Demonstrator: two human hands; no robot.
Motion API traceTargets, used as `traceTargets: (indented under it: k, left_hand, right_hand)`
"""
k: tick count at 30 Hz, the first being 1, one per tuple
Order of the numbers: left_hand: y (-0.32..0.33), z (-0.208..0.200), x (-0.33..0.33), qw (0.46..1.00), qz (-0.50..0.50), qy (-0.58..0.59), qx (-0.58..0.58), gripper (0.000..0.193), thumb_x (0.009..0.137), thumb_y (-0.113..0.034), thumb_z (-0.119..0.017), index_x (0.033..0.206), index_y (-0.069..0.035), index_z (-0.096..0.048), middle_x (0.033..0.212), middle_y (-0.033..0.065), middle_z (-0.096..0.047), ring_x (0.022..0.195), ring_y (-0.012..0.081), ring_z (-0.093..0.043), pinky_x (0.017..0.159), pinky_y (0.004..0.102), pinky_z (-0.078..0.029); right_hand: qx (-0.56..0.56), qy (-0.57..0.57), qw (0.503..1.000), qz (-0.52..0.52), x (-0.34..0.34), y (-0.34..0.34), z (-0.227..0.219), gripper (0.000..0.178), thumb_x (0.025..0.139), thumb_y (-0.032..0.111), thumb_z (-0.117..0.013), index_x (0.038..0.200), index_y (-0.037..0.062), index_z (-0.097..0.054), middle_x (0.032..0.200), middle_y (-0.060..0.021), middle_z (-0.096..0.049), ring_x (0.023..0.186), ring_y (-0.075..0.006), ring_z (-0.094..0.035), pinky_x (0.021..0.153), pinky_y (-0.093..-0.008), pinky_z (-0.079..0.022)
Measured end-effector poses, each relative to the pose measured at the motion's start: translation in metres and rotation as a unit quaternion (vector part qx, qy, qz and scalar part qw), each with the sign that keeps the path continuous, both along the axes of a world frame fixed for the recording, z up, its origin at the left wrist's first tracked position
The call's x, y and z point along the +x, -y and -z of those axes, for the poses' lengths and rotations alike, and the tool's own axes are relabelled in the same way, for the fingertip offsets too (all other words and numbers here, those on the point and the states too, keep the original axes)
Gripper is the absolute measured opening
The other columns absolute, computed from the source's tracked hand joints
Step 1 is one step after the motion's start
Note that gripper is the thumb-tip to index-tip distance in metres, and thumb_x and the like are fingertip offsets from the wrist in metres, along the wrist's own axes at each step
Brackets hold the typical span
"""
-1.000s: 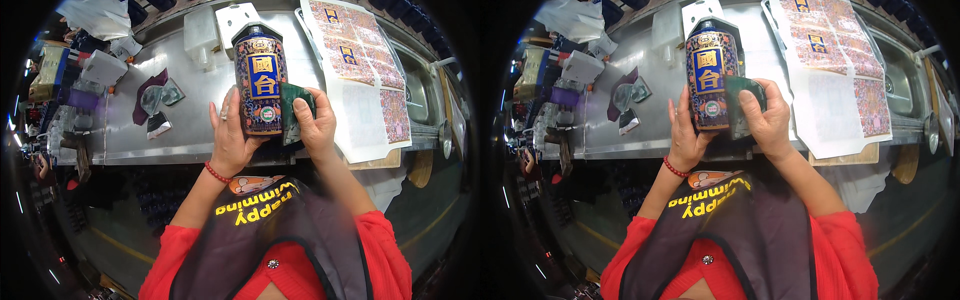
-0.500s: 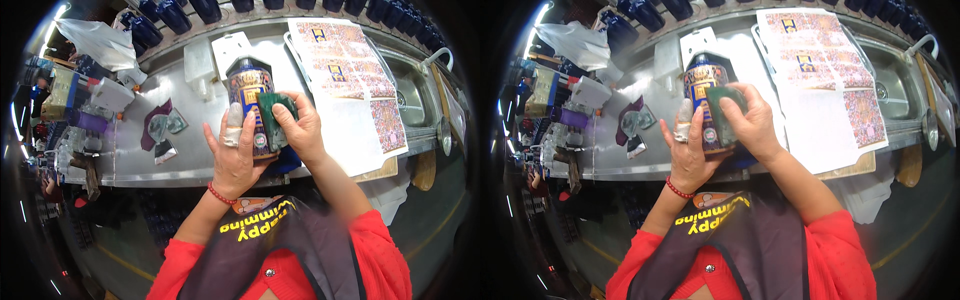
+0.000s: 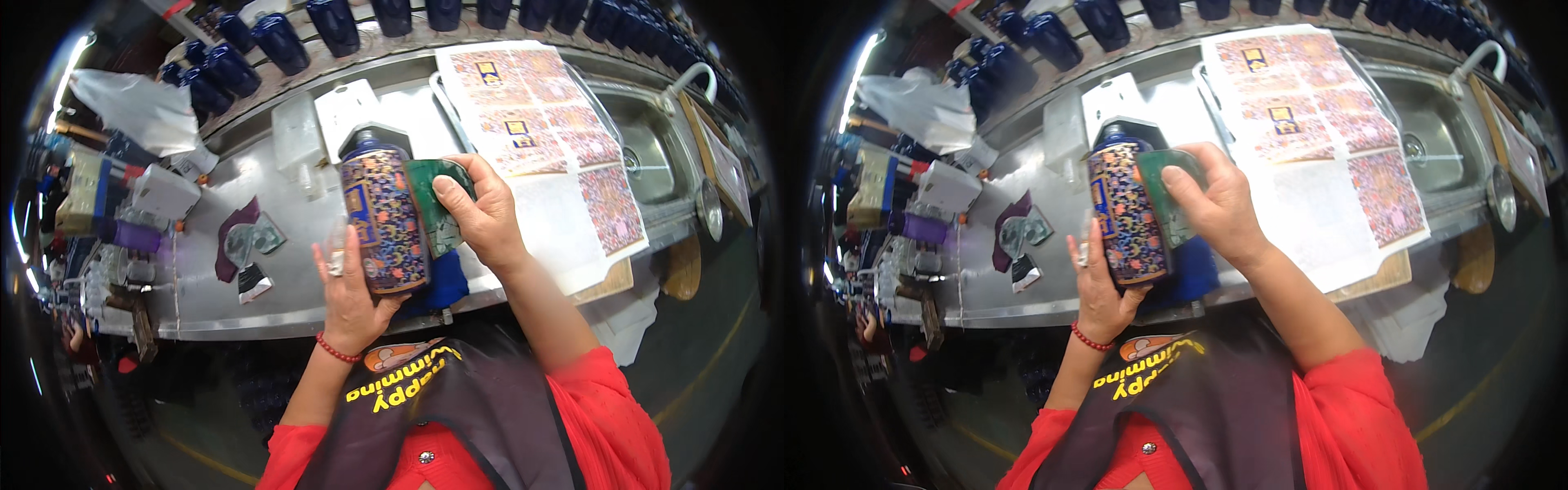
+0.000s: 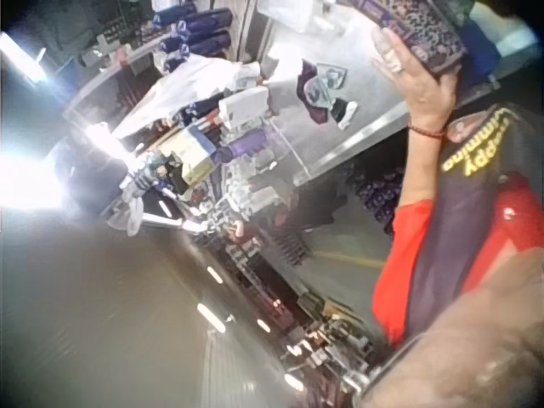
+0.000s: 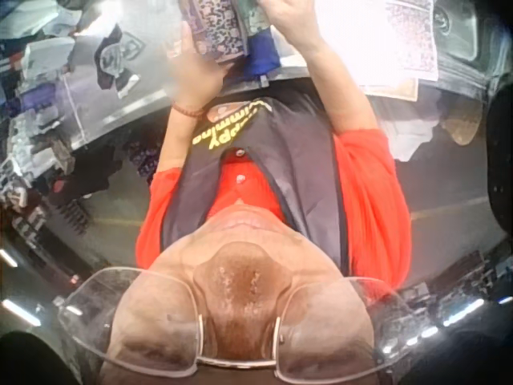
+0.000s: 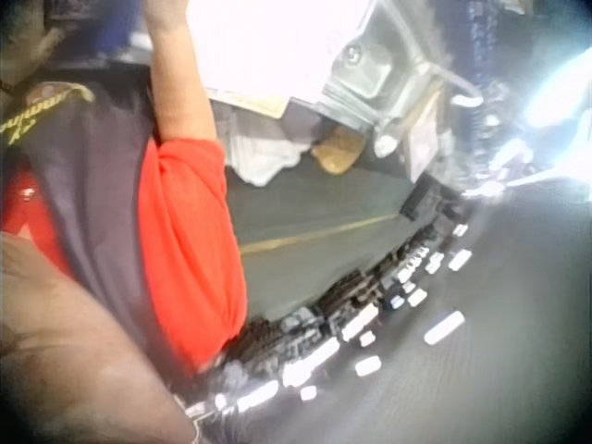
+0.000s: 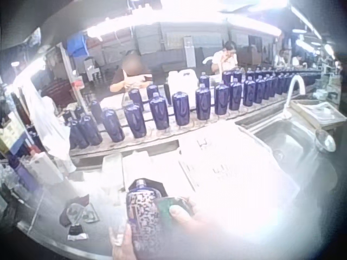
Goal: The person applies decorative labels to a dark blue ceramic jar. They peel a label from a sheet, position it on the jar, smooth it with fingers, and use a green sponge to press the label firmly. The process is repeated for a second label on the same jar.
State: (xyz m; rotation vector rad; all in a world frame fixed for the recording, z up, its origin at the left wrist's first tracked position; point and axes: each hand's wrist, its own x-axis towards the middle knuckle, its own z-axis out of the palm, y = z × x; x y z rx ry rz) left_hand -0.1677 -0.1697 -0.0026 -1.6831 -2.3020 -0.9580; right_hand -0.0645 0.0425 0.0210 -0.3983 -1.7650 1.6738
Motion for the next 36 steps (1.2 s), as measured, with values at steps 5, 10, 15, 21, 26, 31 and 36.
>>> traceTargets:
  k: [5,10,15,21,26,31,36]
  left_hand:
    - [-0.014,-0.015,0.012,0.991,-0.032,-0.112,-0.07,0.096,0.071,-0.038,-0.088,0.152,-0.014,-0.042,0.142,0.0218,-0.054,0.138,0.0474,-0.043,0.12,0.0652,-0.007]
    - [-0.008,-0.009,0.001,0.998,0.029,-0.05,-0.005,0.094,0.084,-0.04,-0.079,0.153,0.001,-0.031,0.142,0.0209,-0.056,0.141,0.0395,-0.045,0.122,0.0601,-0.011]
    - [0.002,0.011,-0.001,0.999,-0.002,0.05,0.011,0.099,0.094,-0.056,-0.063,0.155,0.007,-0.018,0.148,0.0246,-0.048,0.142,0.0405,-0.042,0.122,0.0583,-0.011]
    - [0.001,0.014,-0.001,0.999,-0.027,0.027,-0.022,0.108,0.087,-0.054,-0.074,0.157,0.005,-0.016,0.153,0.0267,-0.038,0.139,0.042,-0.043,0.121,0.0521,-0.022]
    - [-0.003,0.021,0.001,0.998,-0.019,0.061,0.02,0.107,0.088,-0.051,-0.074,0.158,0.004,-0.014,0.156,0.0244,-0.035,0.142,0.0378,-0.041,0.118,0.0455,-0.028]
    - [-0.006,0.024,0.002,0.997,-0.011,0.069,0.04,0.105,0.09,-0.05,-0.072,0.158,0.005,-0.013,0.158,0.0263,-0.031,0.144,0.04,-0.037,0.119,0.0454,-0.026]
    - [-0.006,0.022,0.005,0.995,-0.006,0.091,0.041,0.102,0.093,-0.05,-0.069,0.159,0.004,-0.013,0.156,0.0265,-0.035,0.142,0.0393,-0.04,0.117,0.0439,-0.03]
  right_hand:
    - [-0.062,-0.053,0.997,0.001,0.032,-0.039,0.0,0.027,0.102,0.003,-0.054,0.129,0.0002,-0.056,0.13,-0.0115,-0.063,0.104,-0.0144,-0.064,0.084,-0.0283,-0.059]
    - [0.376,0.112,0.907,0.151,0.058,-0.154,0.005,0.034,0.088,-0.011,-0.05,0.116,-0.0006,-0.067,0.148,-0.0179,-0.053,0.131,-0.0318,-0.057,0.11,-0.0375,-0.049]
    - [0.446,0.238,0.847,0.161,0.051,-0.277,0.023,0.03,0.092,-0.001,-0.058,0.12,0.0023,-0.067,0.13,-0.0158,-0.064,0.12,-0.0299,-0.062,0.1,-0.0368,-0.049]
    - [0.536,0.32,0.777,0.083,0.082,-0.308,0.03,0.026,0.094,0.015,-0.065,0.115,0.0,-0.068,0.116,-0.0162,-0.065,0.105,-0.0351,-0.064,0.092,-0.0406,-0.05]
    - [0.3,0.581,0.744,0.134,0.191,-0.277,0.013,0.033,0.093,0.027,-0.07,0.111,0.0001,-0.071,0.114,-0.0179,-0.068,0.103,-0.0315,-0.066,0.088,-0.0386,-0.05]
    - [0.266,0.46,0.826,0.19,0.243,-0.266,0.042,0.046,0.085,0.046,-0.078,0.087,0.0008,-0.072,0.086,-0.0124,-0.071,0.076,-0.0224,-0.066,0.07,-0.0383,-0.05]
    - [0.182,0.493,0.84,0.134,0.233,-0.296,0.057,0.053,0.079,0.05,-0.084,0.089,0.0,-0.069,0.079,-0.0067,-0.062,0.072,-0.0175,-0.059,0.062,-0.0356,-0.044]
